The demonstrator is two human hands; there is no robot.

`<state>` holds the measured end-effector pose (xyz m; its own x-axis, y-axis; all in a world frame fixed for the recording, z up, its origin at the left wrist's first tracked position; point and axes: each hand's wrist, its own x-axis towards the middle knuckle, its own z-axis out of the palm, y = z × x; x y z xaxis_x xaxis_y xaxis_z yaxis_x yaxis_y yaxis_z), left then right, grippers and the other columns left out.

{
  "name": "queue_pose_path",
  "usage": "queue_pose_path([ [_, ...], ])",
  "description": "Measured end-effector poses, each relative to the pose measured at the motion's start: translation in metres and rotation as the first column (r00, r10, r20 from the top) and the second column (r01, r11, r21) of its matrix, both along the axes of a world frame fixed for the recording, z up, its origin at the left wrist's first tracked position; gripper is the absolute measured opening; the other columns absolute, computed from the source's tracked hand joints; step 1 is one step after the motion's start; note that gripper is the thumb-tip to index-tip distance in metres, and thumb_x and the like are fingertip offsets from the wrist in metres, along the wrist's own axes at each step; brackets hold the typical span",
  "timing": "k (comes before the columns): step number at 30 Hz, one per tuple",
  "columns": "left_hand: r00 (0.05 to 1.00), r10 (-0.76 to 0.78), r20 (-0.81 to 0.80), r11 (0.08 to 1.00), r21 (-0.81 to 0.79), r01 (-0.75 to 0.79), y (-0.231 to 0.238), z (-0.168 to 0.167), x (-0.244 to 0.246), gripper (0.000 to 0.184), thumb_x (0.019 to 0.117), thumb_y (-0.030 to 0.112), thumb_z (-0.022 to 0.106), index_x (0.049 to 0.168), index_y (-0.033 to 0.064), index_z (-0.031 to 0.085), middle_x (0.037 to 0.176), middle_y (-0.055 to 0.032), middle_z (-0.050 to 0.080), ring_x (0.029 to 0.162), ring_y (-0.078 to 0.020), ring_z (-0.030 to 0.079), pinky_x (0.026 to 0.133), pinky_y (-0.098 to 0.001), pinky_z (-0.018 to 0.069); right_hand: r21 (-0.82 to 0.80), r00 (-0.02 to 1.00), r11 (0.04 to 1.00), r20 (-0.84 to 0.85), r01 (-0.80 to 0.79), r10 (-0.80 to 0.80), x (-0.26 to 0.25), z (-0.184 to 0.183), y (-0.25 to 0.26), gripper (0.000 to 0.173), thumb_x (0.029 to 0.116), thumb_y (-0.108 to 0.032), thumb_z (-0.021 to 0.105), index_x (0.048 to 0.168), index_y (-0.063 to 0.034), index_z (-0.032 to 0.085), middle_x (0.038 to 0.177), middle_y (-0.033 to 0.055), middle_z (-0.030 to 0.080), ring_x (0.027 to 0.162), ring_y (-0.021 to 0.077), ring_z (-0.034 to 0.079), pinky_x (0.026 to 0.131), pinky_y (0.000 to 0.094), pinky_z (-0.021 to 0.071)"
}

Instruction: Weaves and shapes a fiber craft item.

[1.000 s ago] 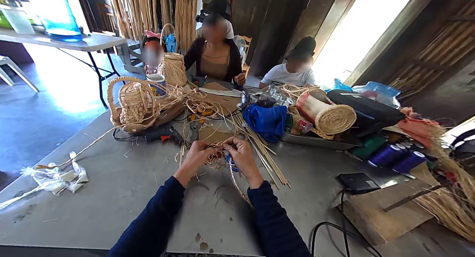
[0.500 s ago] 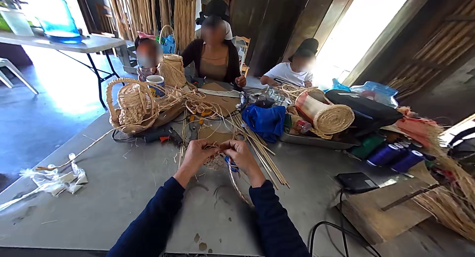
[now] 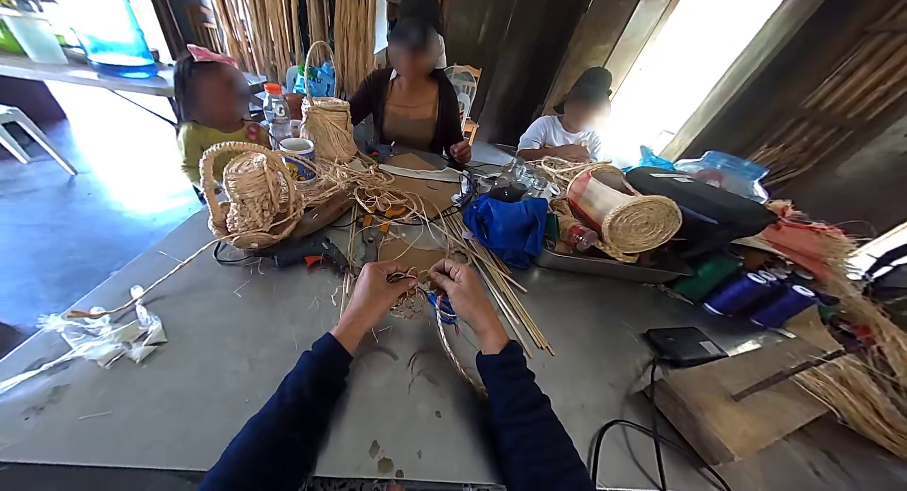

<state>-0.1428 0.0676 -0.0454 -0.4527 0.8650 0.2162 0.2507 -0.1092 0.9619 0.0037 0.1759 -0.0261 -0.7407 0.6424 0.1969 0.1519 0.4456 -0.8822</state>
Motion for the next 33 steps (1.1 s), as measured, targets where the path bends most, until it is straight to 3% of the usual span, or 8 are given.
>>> queue_pose_path([
  [8,0.993,-0.018,0.117,1.0,0.018,0.016,0.0,0.001,0.002,0.006,0.0917,-0.004,0.069,0.098,-0.0033,0.069,0.085,-0.0022,0.071,0.074,-0.0058,0.069,0.076,-0.0242,0.0593,0.071,0.993,0.991,-0.026,0.115,-0.114,-0.007,-0.005,-0.004,0.019,0.104,-0.007,0.054,0.102,0.0059,0.067,0.082,0.0052,0.062,0.068,0.0059,0.057,0.068,0.022,0.0489],
  [14,0.99,-0.039,0.133,0.999,0.034,0.035,0.001,-0.005,-0.003,0.008,0.0914,-0.001,0.069,0.099,-0.0032,0.069,0.088,-0.0043,0.071,0.078,-0.0082,0.069,0.078,-0.0267,0.0593,0.115,0.992,0.985,-0.01,0.128,-0.128,-0.008,-0.007,-0.005,0.018,0.1032,-0.009,0.055,0.101,0.005,0.068,0.082,0.0053,0.062,0.068,0.006,0.056,0.067,0.0226,0.0477],
  [18,0.986,0.012,0.166,0.999,0.035,-0.018,0.003,-0.006,-0.001,0.005,0.0913,0.002,0.072,0.094,-0.0018,0.069,0.083,-0.0036,0.072,0.073,-0.0085,0.069,0.075,-0.0272,0.0597,0.135,0.992,0.983,0.008,0.122,-0.125,-0.009,-0.005,-0.009,0.019,0.1033,-0.009,0.055,0.102,0.0045,0.068,0.082,0.0055,0.063,0.066,0.0056,0.056,0.065,0.0222,0.048],
  [19,0.986,0.026,0.166,0.999,0.021,-0.03,0.003,-0.005,0.0,0.008,0.0903,0.0,0.072,0.097,-0.0026,0.068,0.084,-0.0044,0.072,0.073,-0.0089,0.069,0.074,-0.0272,0.0598,0.134,0.992,0.983,0.012,0.122,-0.125,-0.009,-0.005,-0.01,0.019,0.1032,-0.009,0.056,0.102,0.0047,0.068,0.083,0.0061,0.063,0.068,0.0062,0.056,0.066,0.0227,0.0478],
  [21,0.986,0.02,0.168,1.0,-0.009,-0.018,0.003,-0.003,0.001,0.026,0.0893,-0.002,0.073,0.114,-0.0057,0.064,0.09,-0.0084,0.071,0.076,-0.0109,0.07,0.076,-0.0281,0.0603,0.143,0.992,0.982,0.016,0.123,-0.127,-0.01,-0.006,-0.01,0.019,0.1031,-0.009,0.056,0.102,0.0049,0.069,0.083,0.0069,0.064,0.07,0.0067,0.057,0.069,0.0236,0.0479],
  [23,0.991,-0.028,0.133,0.999,-0.023,0.032,0.002,-0.003,-0.001,0.028,0.091,-0.001,0.071,0.119,-0.0054,0.066,0.095,-0.0085,0.071,0.08,-0.01,0.069,0.079,-0.0275,0.059,0.149,0.992,0.981,0.013,0.124,-0.127,-0.011,-0.007,-0.009,0.018,0.1028,-0.009,0.057,0.102,0.0046,0.069,0.083,0.0069,0.065,0.07,0.0069,0.057,0.069,0.0238,0.0482],
  [26,0.995,-0.055,0.084,0.997,-0.051,0.06,0.002,-0.003,-0.001,0.008,0.0933,0.001,0.069,0.101,-0.0023,0.072,0.092,-0.0046,0.072,0.081,-0.0063,0.068,0.08,-0.0248,0.058,0.15,0.992,0.981,0.0,0.122,-0.124,-0.012,-0.008,-0.01,0.018,0.1026,-0.009,0.057,0.102,0.0043,0.069,0.085,0.0067,0.066,0.071,0.007,0.058,0.069,0.0237,0.0487],
  [33,0.992,0.006,-0.129,0.997,-0.076,-0.016,0.0,-0.001,0.002,0.013,0.0983,0.01,0.066,0.103,0.0003,0.072,0.092,-0.0046,0.071,0.081,-0.0057,0.066,0.08,-0.026,0.0551,0.171,0.989,0.974,-0.031,0.151,-0.148,-0.01,-0.009,-0.007,0.015,0.1,-0.008,0.062,0.1,0.0036,0.071,0.085,0.0071,0.068,0.072,0.0064,0.061,0.07,0.0228,0.0502],
])
